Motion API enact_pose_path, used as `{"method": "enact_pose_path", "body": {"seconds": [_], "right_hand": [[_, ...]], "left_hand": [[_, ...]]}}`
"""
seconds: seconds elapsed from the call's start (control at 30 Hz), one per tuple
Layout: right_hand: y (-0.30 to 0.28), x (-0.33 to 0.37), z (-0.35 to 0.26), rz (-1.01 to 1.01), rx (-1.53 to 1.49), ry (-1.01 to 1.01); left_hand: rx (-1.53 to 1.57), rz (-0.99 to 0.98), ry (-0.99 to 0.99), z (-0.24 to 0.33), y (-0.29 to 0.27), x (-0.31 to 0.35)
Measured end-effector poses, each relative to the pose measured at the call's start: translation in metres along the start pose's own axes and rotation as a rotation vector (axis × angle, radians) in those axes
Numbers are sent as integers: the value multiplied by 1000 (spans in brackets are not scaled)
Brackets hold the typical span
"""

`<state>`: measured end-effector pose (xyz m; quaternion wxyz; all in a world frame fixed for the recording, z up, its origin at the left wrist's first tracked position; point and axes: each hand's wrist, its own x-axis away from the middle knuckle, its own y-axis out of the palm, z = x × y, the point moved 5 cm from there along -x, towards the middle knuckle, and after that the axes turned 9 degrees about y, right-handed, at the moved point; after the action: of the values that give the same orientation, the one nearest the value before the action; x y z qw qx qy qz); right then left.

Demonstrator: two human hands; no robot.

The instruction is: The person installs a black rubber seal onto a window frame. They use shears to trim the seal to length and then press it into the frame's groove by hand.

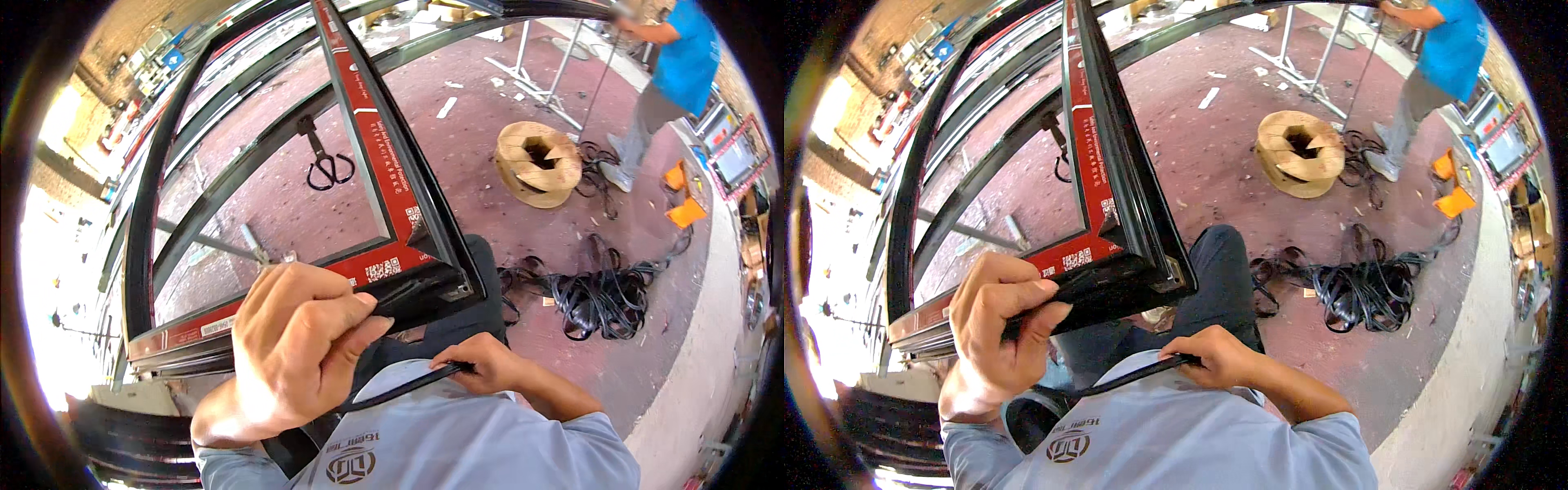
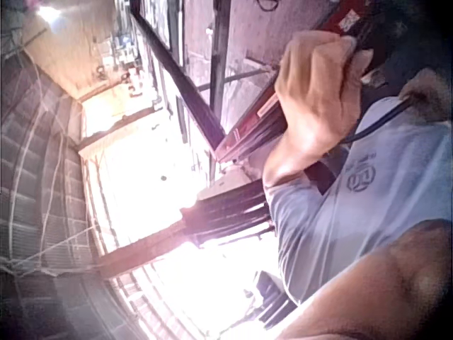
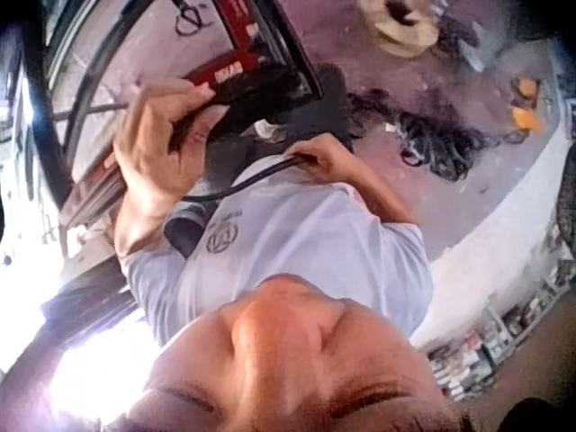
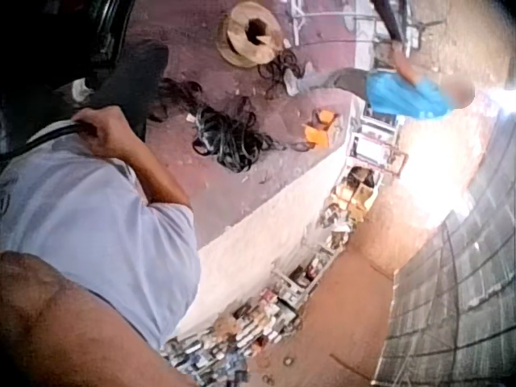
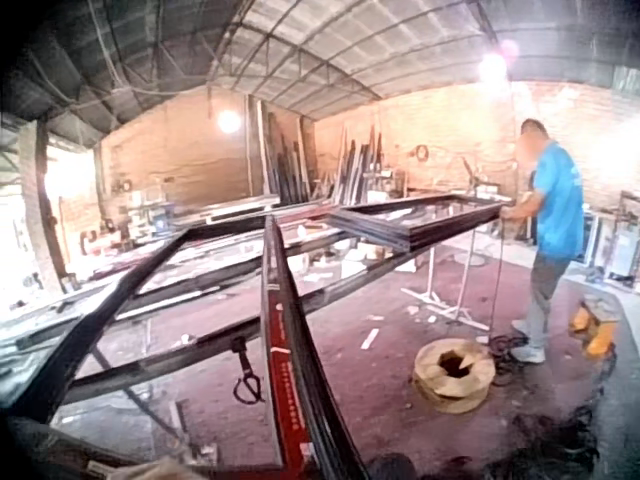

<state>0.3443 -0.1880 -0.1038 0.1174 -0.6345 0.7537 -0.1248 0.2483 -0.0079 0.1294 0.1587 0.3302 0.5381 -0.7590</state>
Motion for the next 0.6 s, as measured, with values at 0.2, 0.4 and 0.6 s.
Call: {"method": "enact_pose_path", "body": {"seconds": [0.2,0.4,0.6], "right_hand": [[-2,-22,13,-134,-35,-42],[-3,-33,22,-165,-15,-95],[-12,-26,23,-177,-44,-53]], "left_hand": [[-110,-81,-33,-2,21,-5],[-70,-95,-216,-5,24,-12],[-47,-210,-152,-8,23,-17]]}}
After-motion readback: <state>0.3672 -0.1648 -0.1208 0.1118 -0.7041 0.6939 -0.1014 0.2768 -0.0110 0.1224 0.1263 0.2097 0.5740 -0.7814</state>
